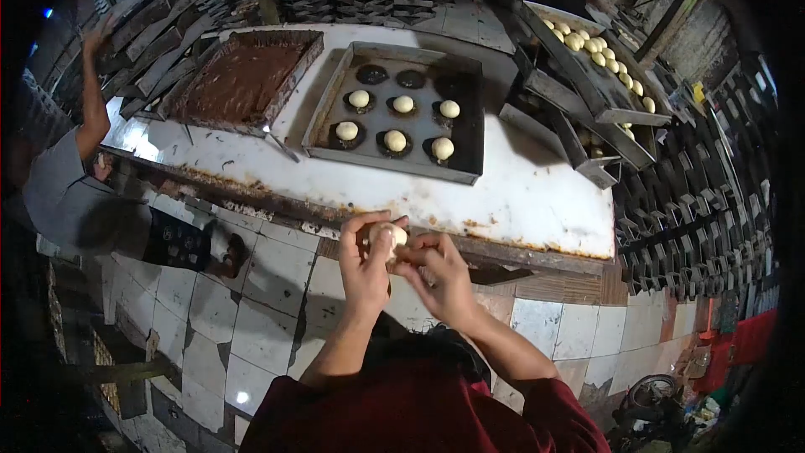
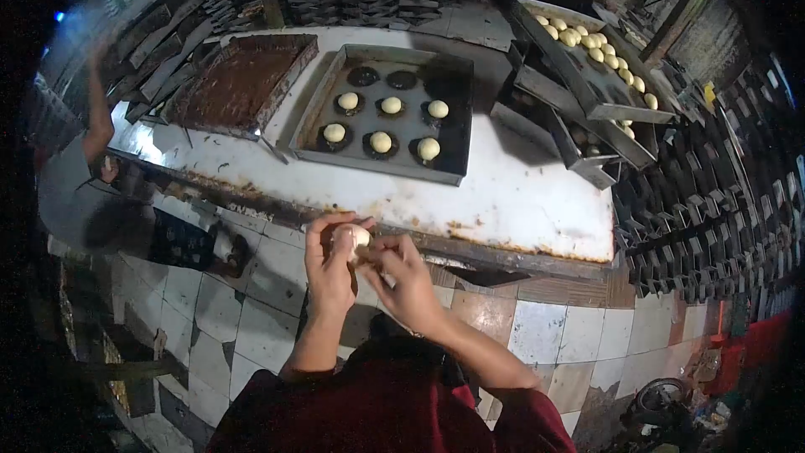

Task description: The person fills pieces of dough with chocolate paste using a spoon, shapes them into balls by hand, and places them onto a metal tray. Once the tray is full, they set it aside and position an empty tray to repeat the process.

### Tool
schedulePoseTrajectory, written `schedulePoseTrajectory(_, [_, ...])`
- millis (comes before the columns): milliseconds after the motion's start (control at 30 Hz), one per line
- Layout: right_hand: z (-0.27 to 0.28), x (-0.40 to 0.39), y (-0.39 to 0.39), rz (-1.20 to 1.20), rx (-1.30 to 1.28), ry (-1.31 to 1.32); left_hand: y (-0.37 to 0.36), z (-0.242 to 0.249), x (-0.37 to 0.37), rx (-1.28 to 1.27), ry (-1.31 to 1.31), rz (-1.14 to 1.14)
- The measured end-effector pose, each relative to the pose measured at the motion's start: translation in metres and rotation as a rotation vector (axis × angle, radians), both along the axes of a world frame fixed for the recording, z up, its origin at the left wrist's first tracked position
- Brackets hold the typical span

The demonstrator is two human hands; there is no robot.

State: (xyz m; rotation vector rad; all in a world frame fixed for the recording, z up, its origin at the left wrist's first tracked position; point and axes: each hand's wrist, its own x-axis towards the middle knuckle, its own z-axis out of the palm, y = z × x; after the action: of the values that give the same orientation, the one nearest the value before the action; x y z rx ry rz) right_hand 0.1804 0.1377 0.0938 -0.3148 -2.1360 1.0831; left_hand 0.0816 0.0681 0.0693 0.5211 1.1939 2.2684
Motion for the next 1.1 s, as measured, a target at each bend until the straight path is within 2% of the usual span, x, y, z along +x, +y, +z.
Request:
schedulePoseTrajectory(33, [-0.009,-0.006,0.003,-0.035,0.077,0.026,0.006,-0.006,-0.006,-0.009,-0.156,-0.041])
schedulePoseTrajectory(67, [-0.017,-0.011,0.009,-0.070,0.152,0.049,0.010,-0.008,-0.007,-0.009,-0.157,-0.039])
schedulePoseTrajectory(133, [-0.005,-0.014,0.037,-0.056,0.058,0.008,0.021,-0.013,-0.007,-0.056,0.023,-0.185])
schedulePoseTrajectory(167, [0.005,-0.012,0.053,-0.017,-0.040,-0.071,0.027,-0.016,-0.007,-0.076,0.260,-0.148])
schedulePoseTrajectory(200, [-0.003,-0.013,0.062,-0.034,-0.424,-0.049,0.035,-0.014,-0.008,-0.083,0.260,-0.147])
schedulePoseTrajectory(267, [-0.007,-0.013,0.091,0.091,-0.518,-0.114,0.052,-0.007,-0.011,-0.113,0.483,-0.184])
schedulePoseTrajectory(333, [-0.014,-0.013,0.107,0.142,-0.456,-0.104,0.074,-0.009,-0.012,-0.123,0.485,-0.147])
schedulePoseTrajectory(400, [-0.007,-0.020,0.119,0.173,-0.217,-0.052,0.103,-0.005,-0.013,-0.063,-0.033,0.079])
schedulePoseTrajectory(433, [-0.013,-0.025,0.122,0.174,-0.149,-0.026,0.115,-0.010,-0.017,-0.005,-0.186,0.143])
schedulePoseTrajectory(467, [-0.020,-0.028,0.126,0.177,-0.085,-0.004,0.120,-0.011,-0.018,-0.012,-0.186,0.159])
schedulePoseTrajectory(533, [-0.019,-0.040,0.150,0.095,0.138,0.065,0.123,-0.013,-0.022,-0.274,-0.175,0.076])
schedulePoseTrajectory(567, [-0.018,-0.048,0.157,0.058,-0.057,0.062,0.130,-0.013,-0.018,-0.129,-0.218,0.086])
schedulePoseTrajectory(600, [-0.018,-0.058,0.157,-0.037,-0.196,0.119,0.133,-0.012,-0.019,-0.085,-0.084,0.031])
schedulePoseTrajectory(700, [-0.029,-0.078,0.168,-0.060,-0.107,0.071,0.148,-0.010,-0.026,-0.106,-0.126,0.127])
schedulePoseTrajectory(733, [-0.030,-0.088,0.168,-0.084,-0.003,0.080,0.152,-0.014,-0.039,-0.104,-0.131,0.132])
schedulePoseTrajectory(767, [-0.032,-0.098,0.166,-0.110,0.100,0.089,0.155,-0.018,-0.057,-0.077,-0.381,0.082])
schedulePoseTrajectory(800, [-0.036,-0.107,0.163,-0.067,0.167,-0.020,0.159,-0.020,-0.076,-0.047,-0.631,0.026])
schedulePoseTrajectory(833, [-0.040,-0.119,0.167,-0.008,0.224,-0.016,0.162,-0.011,-0.091,-0.084,-0.671,-0.087])
schedulePoseTrajectory(867, [-0.041,-0.132,0.172,0.048,0.280,-0.019,0.160,-0.027,-0.105,-0.082,-0.682,-0.097])
schedulePoseTrajectory(900, [-0.043,-0.149,0.182,0.031,0.286,-0.002,0.155,-0.053,-0.117,0.171,-0.721,-0.403])
schedulePoseTrajectory(967, [-0.025,-0.182,0.209,0.055,-0.082,-0.156,0.153,-0.018,-0.135,-0.103,-0.530,-0.691])
schedulePoseTrajectory(1000, [-0.009,-0.206,0.222,0.021,-0.302,-0.230,0.146,-0.029,-0.144,-0.094,-0.454,-0.761])
schedulePoseTrajectory(1067, [0.003,-0.266,0.255,-0.187,0.174,0.037,0.135,-0.028,-0.168,0.097,-0.328,-0.983])
schedulePoseTrajectory(1100, [0.006,-0.297,0.270,-0.293,0.291,0.068,0.128,-0.027,-0.178,0.077,-0.273,-0.999])
